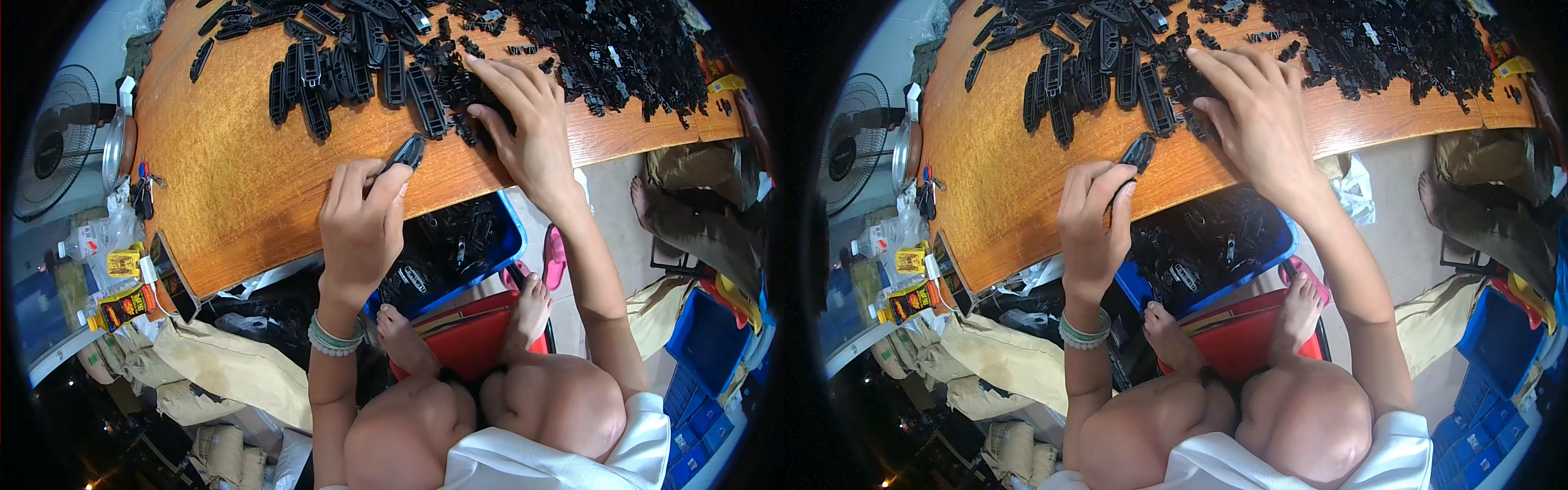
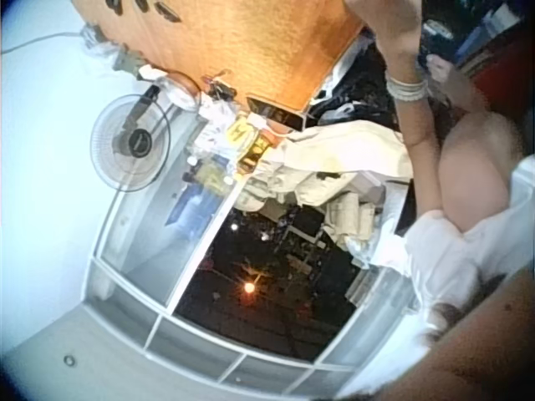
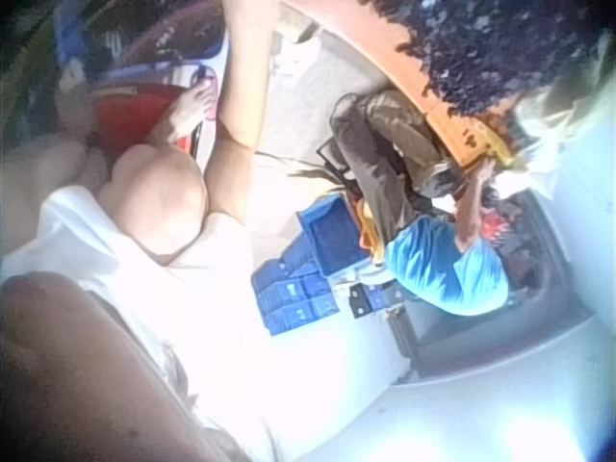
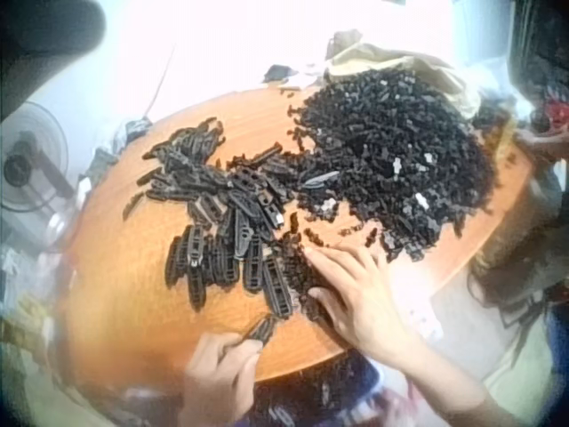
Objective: The person assembles plastic components by picking up plastic bases and clips from the table, fitting them together by hand, and placing the assembled pieces into a bin.
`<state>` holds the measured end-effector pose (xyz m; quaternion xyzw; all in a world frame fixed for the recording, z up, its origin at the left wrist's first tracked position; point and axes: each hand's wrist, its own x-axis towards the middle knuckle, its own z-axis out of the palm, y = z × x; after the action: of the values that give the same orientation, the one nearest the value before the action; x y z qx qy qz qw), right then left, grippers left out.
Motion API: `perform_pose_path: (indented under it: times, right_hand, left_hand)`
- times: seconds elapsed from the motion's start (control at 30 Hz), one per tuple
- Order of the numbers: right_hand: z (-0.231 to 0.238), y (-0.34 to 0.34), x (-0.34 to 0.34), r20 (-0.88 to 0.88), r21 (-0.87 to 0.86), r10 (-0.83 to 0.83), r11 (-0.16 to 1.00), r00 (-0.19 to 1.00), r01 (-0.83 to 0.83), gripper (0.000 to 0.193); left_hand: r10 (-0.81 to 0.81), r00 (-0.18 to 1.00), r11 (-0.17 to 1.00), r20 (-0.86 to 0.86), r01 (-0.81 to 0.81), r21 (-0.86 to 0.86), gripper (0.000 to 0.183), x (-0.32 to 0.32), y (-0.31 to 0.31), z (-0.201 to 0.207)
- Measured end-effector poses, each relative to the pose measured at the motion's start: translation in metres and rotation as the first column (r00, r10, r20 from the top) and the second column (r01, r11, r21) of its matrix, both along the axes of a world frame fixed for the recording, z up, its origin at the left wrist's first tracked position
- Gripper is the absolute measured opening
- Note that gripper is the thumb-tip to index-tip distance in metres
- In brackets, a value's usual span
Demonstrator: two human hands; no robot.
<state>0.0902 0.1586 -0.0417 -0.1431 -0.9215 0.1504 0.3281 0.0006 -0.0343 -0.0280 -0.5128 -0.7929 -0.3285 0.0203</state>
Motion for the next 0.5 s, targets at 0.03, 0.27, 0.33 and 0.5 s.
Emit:
perform_pose_path:
  times: [0.03, 0.27, 0.33, 0.5]
  right_hand:
    - [0.000, 0.002, 0.000, -0.081, 0.001, -0.005, 1.000, 0.997, 0.006, 0.032]
    - [0.015, 0.017, -0.010, -0.011, -0.103, 0.075, 0.992, 0.997, -0.075, 0.015]
    - [0.011, 0.029, -0.019, -0.047, -0.027, 0.001, 1.000, 0.999, -0.002, 0.015]
    - [0.013, 0.084, -0.043, -0.027, 0.297, -0.138, 0.945, 0.990, 0.140, 0.019]
  left_hand:
    - [0.007, 1.000, 0.999, 0.008, -0.007, 0.031, 0.017, 0.000, 0.001, -0.002]
    - [0.128, 0.990, 0.991, 0.051, -0.130, 0.037, 0.017, -0.001, 0.000, -0.004]
    - [0.182, 0.960, 0.972, 0.213, -0.208, 0.106, 0.015, 0.000, -0.003, -0.007]
    - [0.054, 0.600, 0.902, 0.798, -0.373, 0.219, 0.015, 0.000, -0.006, 0.004]
